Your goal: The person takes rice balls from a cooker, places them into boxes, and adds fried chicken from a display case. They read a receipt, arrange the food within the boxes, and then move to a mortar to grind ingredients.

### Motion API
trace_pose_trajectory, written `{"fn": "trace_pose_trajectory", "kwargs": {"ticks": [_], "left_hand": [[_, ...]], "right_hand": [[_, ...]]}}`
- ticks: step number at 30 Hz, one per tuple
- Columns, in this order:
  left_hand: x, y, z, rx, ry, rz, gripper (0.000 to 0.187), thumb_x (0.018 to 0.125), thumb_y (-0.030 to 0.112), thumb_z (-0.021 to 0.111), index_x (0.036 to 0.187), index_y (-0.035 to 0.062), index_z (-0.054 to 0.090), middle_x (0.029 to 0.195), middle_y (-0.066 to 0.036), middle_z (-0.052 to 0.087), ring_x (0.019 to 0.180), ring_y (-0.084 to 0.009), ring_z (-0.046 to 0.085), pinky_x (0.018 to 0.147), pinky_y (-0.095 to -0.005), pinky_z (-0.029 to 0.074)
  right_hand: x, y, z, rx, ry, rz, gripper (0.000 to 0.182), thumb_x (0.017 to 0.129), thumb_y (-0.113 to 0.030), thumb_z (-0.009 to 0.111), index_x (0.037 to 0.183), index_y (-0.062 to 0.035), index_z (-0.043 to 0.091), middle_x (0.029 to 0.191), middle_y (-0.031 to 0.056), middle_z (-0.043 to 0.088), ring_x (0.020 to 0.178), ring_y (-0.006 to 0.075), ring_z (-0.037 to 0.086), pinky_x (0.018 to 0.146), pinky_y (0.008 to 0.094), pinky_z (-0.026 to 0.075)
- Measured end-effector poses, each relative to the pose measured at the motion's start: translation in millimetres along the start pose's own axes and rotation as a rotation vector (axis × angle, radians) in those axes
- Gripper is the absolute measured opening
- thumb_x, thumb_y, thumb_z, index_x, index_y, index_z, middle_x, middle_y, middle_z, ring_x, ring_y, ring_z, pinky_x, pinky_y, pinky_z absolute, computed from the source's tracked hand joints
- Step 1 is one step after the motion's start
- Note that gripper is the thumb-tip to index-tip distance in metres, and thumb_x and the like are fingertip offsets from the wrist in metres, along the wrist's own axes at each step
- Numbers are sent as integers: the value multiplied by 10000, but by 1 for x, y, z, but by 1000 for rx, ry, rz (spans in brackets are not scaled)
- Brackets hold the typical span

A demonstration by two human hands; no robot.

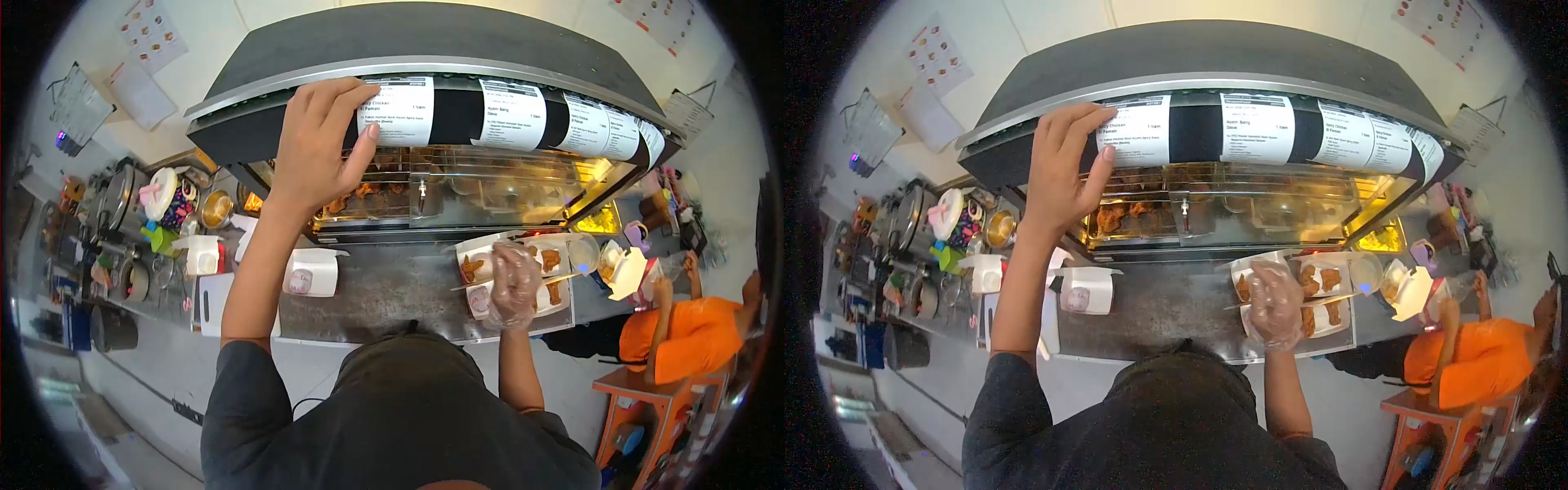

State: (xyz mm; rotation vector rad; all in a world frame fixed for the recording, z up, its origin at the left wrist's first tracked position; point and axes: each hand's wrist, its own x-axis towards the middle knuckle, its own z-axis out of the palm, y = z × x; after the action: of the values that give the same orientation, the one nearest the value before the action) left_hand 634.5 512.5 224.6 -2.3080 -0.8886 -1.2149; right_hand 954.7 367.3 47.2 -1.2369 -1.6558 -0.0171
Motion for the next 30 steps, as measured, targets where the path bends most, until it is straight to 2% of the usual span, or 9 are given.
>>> {"fn": "trace_pose_trajectory", "kwargs": {"ticks": [4, 7, 12, 18, 21, 24, 26, 28, 30], "left_hand": [[-10, -14, -23, -26, -29, -13, 447, 871, 179, 756, 1293, 53, 674, 1282, -139, 644, 1185, -369, 580, 1043, -476, 469], [-14, -25, -36, -9, -59, -4, 474, 861, 174, 764, 1310, 56, 666, 1285, -138, 643, 1190, -363, 579, 1045, -477, 462], [-32, -51, -56, 88, -79, -42, 484, 874, 177, 756, 1337, 66, 667, 1316, -144, 639, 1233, -368, 562, 1089, -487, 415], [-65, -75, -81, 189, -54, -150, 417, 961, 155, 679, 1361, 39, 680, 1375, -179, 631, 1296, -372, 556, 1126, -470, 417], [-62, -65, -73, 206, 104, -166, 379, 972, 144, 665, 1335, 40, 700, 1345, -175, 668, 1263, -360, 600, 1105, -465, 444], [-32, -28, -46, 19, 246, -87, 347, 958, 142, 687, 1289, 45, 727, 1284, -166, 709, 1193, -350, 647, 1077, -450, 469], [11, 34, -19, -208, 40, -80, 350, 897, 144, 751, 1240, 70, 752, 1230, -152, 729, 1157, -343, 664, 1046, -435, 487], [48, 67, 19, -76, -42, 169, 474, 893, 235, 768, 1332, 74, 688, 1318, -129, 687, 1214, -354, 630, 1065, -457, 468], [67, 83, 62, -97, -37, 205, 535, 920, 299, 762, 1395, 88, 634, 1353, -161, 642, 1234, -364, 611, 1057, -466, 473]], "right_hand": [[-11, -35, 35, -21, -12, -117, 242, 935, -52, 722, 1175, -35, 740, 1088, 144, 767, 997, 313, 750, 849, 438, 599], [-41, -34, 45, -26, -187, -107, 296, 921, -57, 745, 1215, -41, 713, 1085, 147, 763, 975, 334, 749, 829, 445, 606], [-74, -54, 29, -94, -206, 13, 310, 896, -21, 771, 1198, -47, 707, 1080, 146, 764, 945, 342, 752, 802, 454, 617], [-109, -37, -8, -136, -150, 183, 279, 906, -25, 763, 1179, -49, 712, 1058, 175, 761, 941, 365, 752, 771, 473, 604], [-118, -24, -21, -124, -125, 216, 245, 921, -32, 746, 1162, -50, 709, 1032, 193, 749, 910, 402, 741, 765, 473, 595], [-114, -13, -30, -129, -163, 198, 252, 924, -28, 734, 1173, -47, 702, 1029, 199, 743, 909, 409, 734, 770, 480, 594], [-111, -2, -34, -94, -198, 154, 264, 924, -22, 719, 1186, -48, 697, 1051, 196, 742, 939, 408, 730, 792, 487, 592], [-112, 14, -36, -90, -247, 113, 284, 919, -17, 706, 1201, -51, 693, 1075, 190, 743, 977, 404, 725, 818, 492, 590], [-119, 32, -37, -127, -304, 82, 312, 911, -11, 694, 1219, -55, 689, 1103, 182, 745, 1023, 397, 721, 849, 494, 588]]}}
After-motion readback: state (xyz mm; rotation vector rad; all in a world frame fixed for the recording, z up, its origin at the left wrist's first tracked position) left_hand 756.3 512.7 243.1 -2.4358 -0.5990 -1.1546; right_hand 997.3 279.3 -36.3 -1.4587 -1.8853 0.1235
